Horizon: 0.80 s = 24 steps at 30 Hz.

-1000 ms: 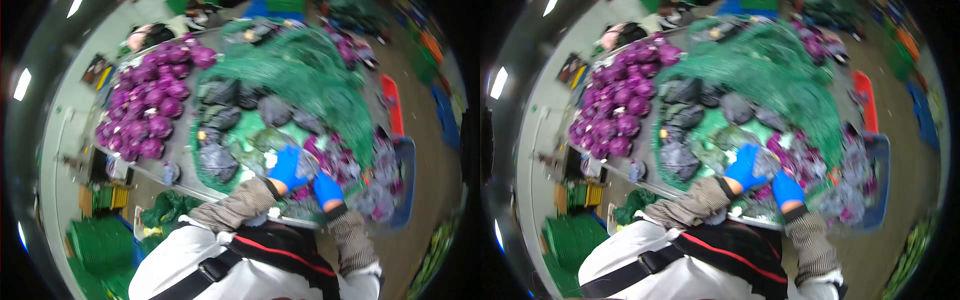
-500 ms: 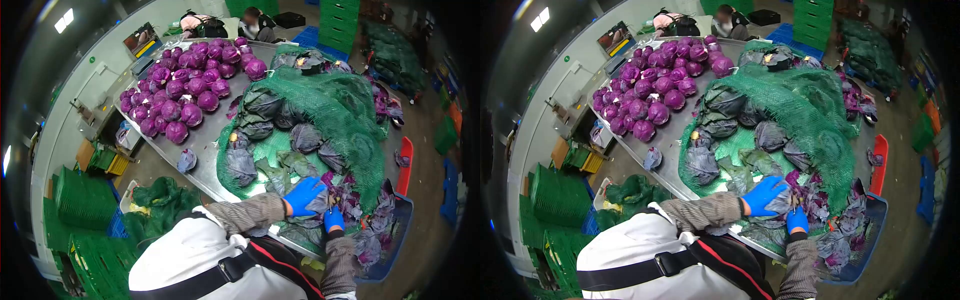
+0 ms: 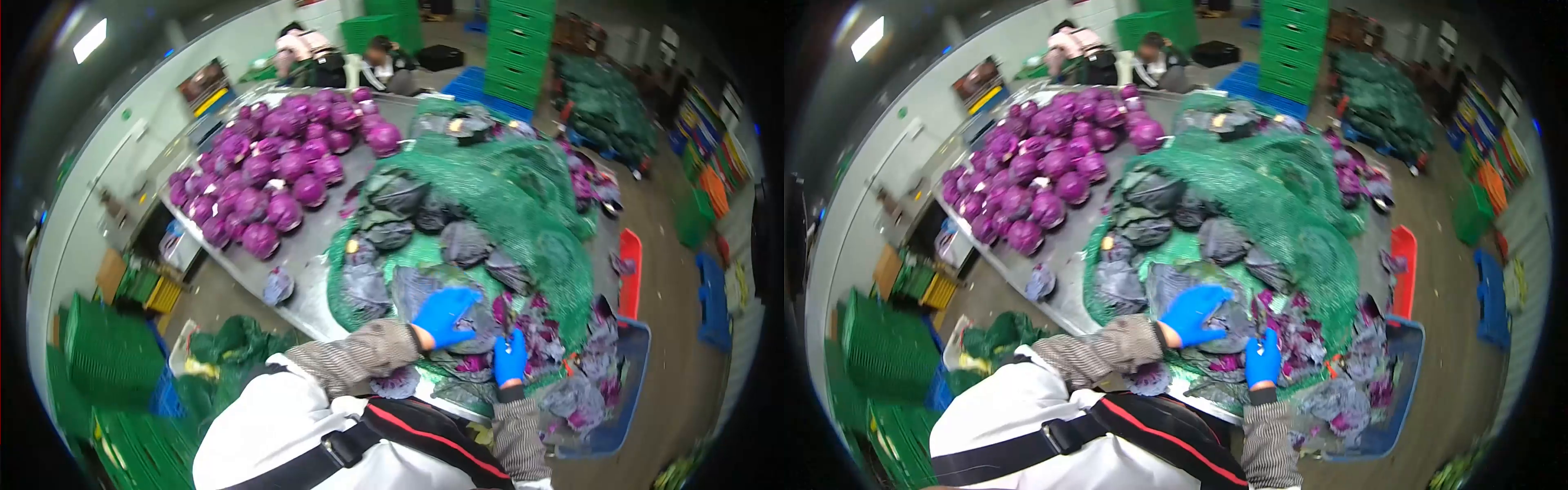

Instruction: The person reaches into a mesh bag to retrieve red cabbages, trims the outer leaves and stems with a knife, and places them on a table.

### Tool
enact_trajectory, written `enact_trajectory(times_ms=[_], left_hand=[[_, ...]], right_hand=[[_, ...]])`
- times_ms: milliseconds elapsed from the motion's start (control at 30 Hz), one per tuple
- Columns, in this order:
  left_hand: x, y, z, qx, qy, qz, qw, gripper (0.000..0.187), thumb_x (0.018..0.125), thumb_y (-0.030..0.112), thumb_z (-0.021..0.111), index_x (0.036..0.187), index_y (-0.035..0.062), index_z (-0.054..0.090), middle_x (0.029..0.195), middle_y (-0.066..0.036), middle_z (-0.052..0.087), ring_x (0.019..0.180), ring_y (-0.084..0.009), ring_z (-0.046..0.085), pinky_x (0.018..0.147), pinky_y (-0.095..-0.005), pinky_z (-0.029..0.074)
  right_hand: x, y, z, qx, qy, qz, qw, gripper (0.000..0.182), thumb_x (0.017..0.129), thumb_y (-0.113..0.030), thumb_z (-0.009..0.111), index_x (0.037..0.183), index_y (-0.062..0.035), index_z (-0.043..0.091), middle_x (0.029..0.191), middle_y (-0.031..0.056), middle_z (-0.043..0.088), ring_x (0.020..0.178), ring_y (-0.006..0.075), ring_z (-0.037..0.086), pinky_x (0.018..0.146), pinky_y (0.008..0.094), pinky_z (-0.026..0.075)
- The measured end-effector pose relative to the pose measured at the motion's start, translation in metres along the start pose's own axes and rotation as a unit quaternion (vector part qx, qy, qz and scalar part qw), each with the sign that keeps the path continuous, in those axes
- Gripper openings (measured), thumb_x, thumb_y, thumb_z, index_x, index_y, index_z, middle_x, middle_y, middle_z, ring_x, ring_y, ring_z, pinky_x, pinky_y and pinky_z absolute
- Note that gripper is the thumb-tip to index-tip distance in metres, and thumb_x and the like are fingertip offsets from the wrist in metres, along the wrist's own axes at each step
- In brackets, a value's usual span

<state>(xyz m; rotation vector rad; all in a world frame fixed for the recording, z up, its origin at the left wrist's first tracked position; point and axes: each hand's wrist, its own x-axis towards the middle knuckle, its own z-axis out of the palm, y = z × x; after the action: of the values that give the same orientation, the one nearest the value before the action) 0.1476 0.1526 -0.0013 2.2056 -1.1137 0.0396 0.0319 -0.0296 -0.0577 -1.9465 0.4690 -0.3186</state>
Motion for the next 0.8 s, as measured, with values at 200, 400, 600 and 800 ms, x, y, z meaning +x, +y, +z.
enact_trajectory(times_ms=[200, 400, 600, 800], left_hand=[[0.005, -0.008, 0.019, 0.112, -0.115, -0.137, 0.977, 0.087, 0.06, 0.051, 0.071, 0.131, 0.0146, 0.036, 0.133, -0.022, 0.03, 0.117, -0.0416, 0.037, 0.097, -0.0473, 0.033], [0.006, -0.059, 0.026, -0.011, -0.114, -0.198, 0.973, 0.104, 0.053, 0.057, 0.074, 0.135, 0.0137, 0.027, 0.128, -0.031, 0.033, 0.115, -0.0444, 0.039, 0.096, -0.046, 0.036], [0.003, -0.055, 0.021, -0.109, -0.145, -0.206, 0.962, 0.097, 0.057, 0.048, 0.076, 0.133, 0.0109, 0.029, 0.119, -0.028, 0.042, 0.107, -0.0423, 0.046, 0.092, -0.045, 0.039], [-0.004, -0.018, 0.015, -0.135, -0.026, -0.043, 0.99, 0.105, 0.058, 0.045, 0.076, 0.137, 0.0047, 0.021, 0.127, -0.023, 0.036, 0.118, -0.039, 0.036, 0.1, -0.0424, 0.029]], right_hand=[[0.0, 0.01, -0.077, -0.072, 0.172, -0.019, 0.982, 0.041, 0.082, -0.01, 0.057, 0.12, 0.0009, 0.044, 0.102, 0.0091, 0.055, 0.09, 0.0161, 0.049, 0.08, 0.0308, 0.042], [0.03, 0.113, -0.202, -0.145, 0.328, 0.06, 0.932, 0.053, 0.086, -0.018, 0.053, 0.13, 0.0014, 0.031, 0.108, 0.0145, 0.053, 0.092, 0.0203, 0.052, 0.083, 0.032, 0.042], [-0.006, -0.012, -0.027, -0.057, 0.031, -0.03, 0.997, 0.054, 0.082, -0.021, 0.06, 0.128, -0.0035, 0.036, 0.103, 0.0108, 0.054, 0.083, 0.0182, 0.052, 0.078, 0.0308, 0.043], [0.013, -0.019, 0.03, 0.006, -0.103, 0.038, 0.994, 0.06, 0.081, -0.036, 0.06, 0.126, -0.0023, 0.039, 0.122, 0.0216, 0.049, 0.113, 0.0324, 0.048, 0.091, 0.0374, 0.039]])
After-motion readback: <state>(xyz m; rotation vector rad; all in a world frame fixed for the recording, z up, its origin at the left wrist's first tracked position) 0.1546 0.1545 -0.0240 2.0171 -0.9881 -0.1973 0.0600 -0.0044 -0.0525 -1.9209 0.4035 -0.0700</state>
